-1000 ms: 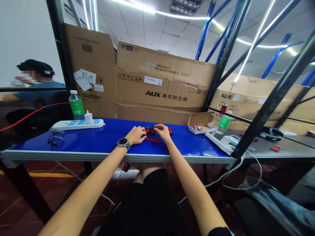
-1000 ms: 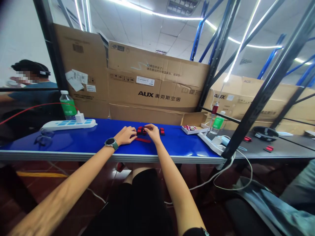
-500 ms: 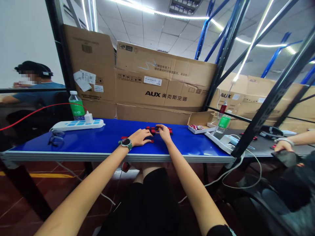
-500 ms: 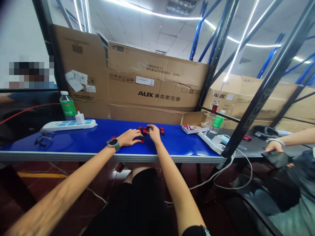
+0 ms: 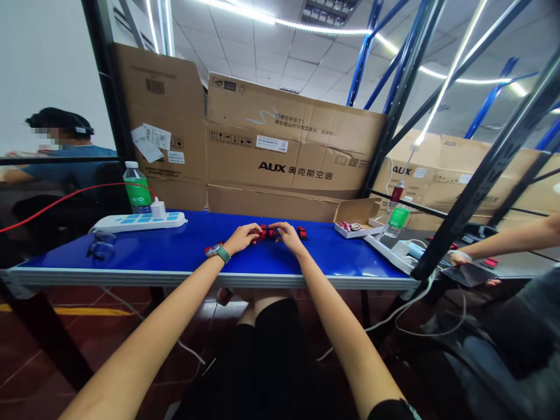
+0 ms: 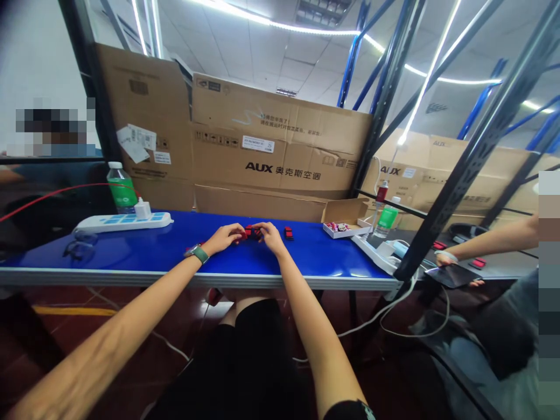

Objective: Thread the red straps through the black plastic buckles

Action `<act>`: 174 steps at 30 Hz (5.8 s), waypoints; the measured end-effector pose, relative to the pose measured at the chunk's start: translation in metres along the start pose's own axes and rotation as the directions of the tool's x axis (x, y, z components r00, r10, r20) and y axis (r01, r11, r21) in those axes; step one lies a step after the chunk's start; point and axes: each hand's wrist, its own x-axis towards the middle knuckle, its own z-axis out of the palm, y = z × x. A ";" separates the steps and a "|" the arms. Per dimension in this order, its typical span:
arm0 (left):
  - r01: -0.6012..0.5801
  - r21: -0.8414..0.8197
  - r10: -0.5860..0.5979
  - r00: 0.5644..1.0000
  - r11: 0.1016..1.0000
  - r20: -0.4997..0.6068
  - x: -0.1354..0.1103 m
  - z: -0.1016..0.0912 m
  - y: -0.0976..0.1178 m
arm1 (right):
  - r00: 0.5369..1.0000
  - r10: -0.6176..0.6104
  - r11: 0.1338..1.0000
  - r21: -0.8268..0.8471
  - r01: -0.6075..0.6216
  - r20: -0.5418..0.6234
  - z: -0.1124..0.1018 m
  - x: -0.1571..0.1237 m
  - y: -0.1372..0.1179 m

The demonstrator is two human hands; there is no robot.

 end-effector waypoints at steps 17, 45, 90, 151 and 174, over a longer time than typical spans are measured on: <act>0.052 -0.102 -0.036 0.988 0.993 0.148 -0.001 0.001 0.003 | 0.994 -0.005 0.999 0.041 0.001 0.107 0.016 -0.005 -0.011; -0.062 0.628 0.092 0.996 0.776 -0.015 -0.009 -0.009 0.004 | 0.852 0.060 0.869 -0.393 -0.302 -0.520 0.011 -0.010 -0.005; -0.238 0.468 0.319 0.942 0.851 -0.100 -0.002 -0.003 0.010 | 0.930 -0.368 0.648 -0.710 0.275 0.025 0.039 -0.014 -0.024; -0.355 0.643 0.408 0.910 0.678 0.072 -0.004 0.002 0.016 | 0.987 0.012 0.990 0.140 0.010 -0.160 0.018 -0.003 -0.010; -0.127 -0.051 0.115 0.975 0.991 -0.190 0.003 0.002 0.004 | 0.990 -0.108 0.993 -0.046 0.104 -0.089 0.028 -0.013 -0.029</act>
